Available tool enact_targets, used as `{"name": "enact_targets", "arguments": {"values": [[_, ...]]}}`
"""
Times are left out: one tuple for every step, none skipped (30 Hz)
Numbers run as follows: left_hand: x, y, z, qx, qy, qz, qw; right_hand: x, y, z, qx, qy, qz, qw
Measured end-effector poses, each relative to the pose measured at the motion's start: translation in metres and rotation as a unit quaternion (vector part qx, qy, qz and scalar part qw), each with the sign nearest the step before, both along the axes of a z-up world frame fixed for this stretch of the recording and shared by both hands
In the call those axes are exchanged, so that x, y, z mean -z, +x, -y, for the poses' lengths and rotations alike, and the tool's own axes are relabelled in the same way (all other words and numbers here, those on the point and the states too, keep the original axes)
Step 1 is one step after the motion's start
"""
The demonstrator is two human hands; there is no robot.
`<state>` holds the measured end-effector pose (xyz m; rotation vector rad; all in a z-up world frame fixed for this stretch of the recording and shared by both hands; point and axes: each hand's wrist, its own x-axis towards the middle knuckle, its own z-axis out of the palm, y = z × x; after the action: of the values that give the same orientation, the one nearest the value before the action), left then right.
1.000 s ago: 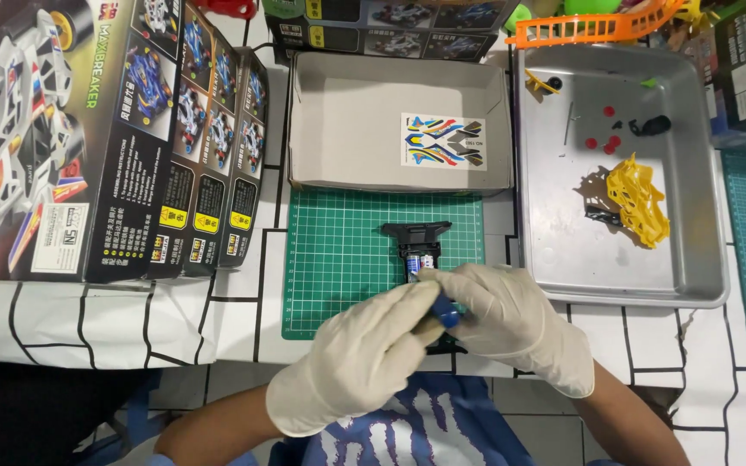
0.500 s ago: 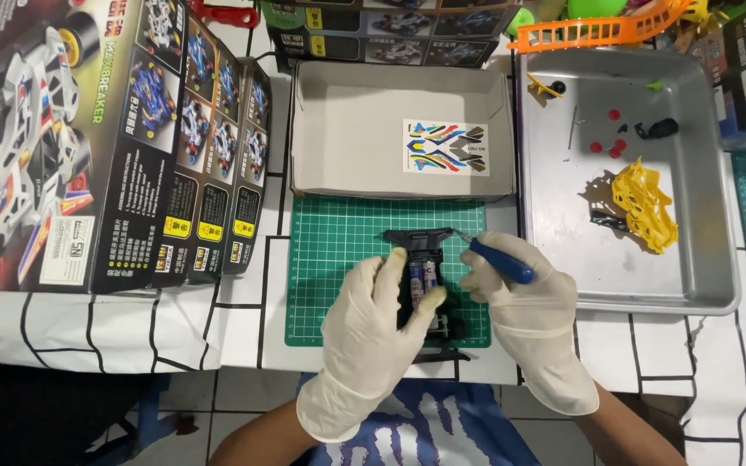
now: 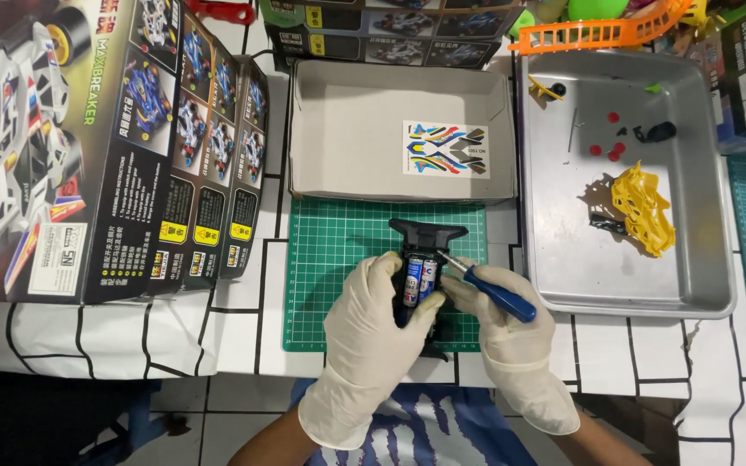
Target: Assembling a toy car chassis by installing batteries and small plastic components using hands and a screwdriver.
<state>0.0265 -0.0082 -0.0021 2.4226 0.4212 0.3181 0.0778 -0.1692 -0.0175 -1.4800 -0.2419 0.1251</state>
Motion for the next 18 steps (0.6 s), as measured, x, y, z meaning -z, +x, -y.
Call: {"name": "enact_targets", "arguments": {"values": [[-0.003, 0.0, -0.004, -0.014, -0.081, -0.02, 0.996, 0.0, 0.0, 0.002, -0.01, 0.003, 0.013, 1.0], [-0.005, 0.0, -0.008, -0.027, -0.161, -0.039, 0.986, -0.001, 0.0, 0.003, -0.018, 0.008, 0.026, 0.999], [-0.01, 0.001, -0.012, -0.028, -0.161, -0.04, 0.986, 0.006, 0.0, 0.008, -0.019, 0.008, 0.025, 0.999], [-0.015, 0.002, -0.015, -0.027, -0.236, -0.064, 0.969, 0.012, 0.001, 0.013, 0.007, -0.073, 0.074, 0.995], [-0.02, 0.003, -0.018, -0.026, -0.309, -0.089, 0.947, 0.018, 0.002, 0.018, 0.034, -0.153, 0.121, 0.98], [-0.026, 0.003, -0.021, -0.025, -0.308, -0.089, 0.947, 0.017, 0.003, 0.016, 0.035, -0.153, 0.12, 0.98], [-0.033, 0.004, -0.024, -0.025, -0.353, -0.065, 0.933, 0.016, 0.004, 0.014, 0.038, -0.129, 0.122, 0.983], [-0.04, 0.004, -0.026, -0.026, -0.396, -0.041, 0.917, 0.016, 0.005, 0.012, 0.041, -0.105, 0.123, 0.986], [-0.033, 0.003, -0.027, -0.025, -0.397, -0.043, 0.917, 0.012, 0.007, 0.01, 0.042, -0.105, 0.122, 0.986], [-0.027, 0.002, -0.028, -0.011, -0.378, -0.031, 0.925, 0.009, 0.008, 0.008, 0.058, -0.131, 0.146, 0.979], [-0.02, 0.001, -0.029, 0.004, -0.358, -0.02, 0.933, 0.005, 0.01, 0.006, 0.074, -0.157, 0.17, 0.97], [-0.022, 0.001, -0.029, 0.004, -0.359, -0.021, 0.933, 0.004, 0.011, 0.004, 0.074, -0.157, 0.169, 0.97], [-0.025, 0.001, -0.029, -0.003, -0.389, -0.038, 0.92, 0.003, 0.012, 0.003, 0.052, -0.122, 0.156, 0.979], [-0.027, 0.001, -0.03, -0.009, -0.419, -0.054, 0.907, 0.001, 0.013, 0.001, 0.031, -0.087, 0.142, 0.986], [-0.022, 0.0, -0.03, -0.009, -0.419, -0.054, 0.906, -0.004, 0.013, -0.007, 0.031, -0.088, 0.141, 0.986], [-0.018, -0.001, -0.03, -0.007, -0.39, -0.048, 0.92, -0.009, 0.014, -0.015, 0.011, -0.026, 0.122, 0.992], [-0.013, -0.002, -0.03, -0.005, -0.36, -0.041, 0.932, -0.014, 0.014, -0.023, -0.008, 0.037, 0.102, 0.994], [-0.015, -0.001, -0.03, -0.007, -0.361, -0.041, 0.932, -0.013, 0.015, -0.023, -0.01, 0.036, 0.102, 0.994]]}}
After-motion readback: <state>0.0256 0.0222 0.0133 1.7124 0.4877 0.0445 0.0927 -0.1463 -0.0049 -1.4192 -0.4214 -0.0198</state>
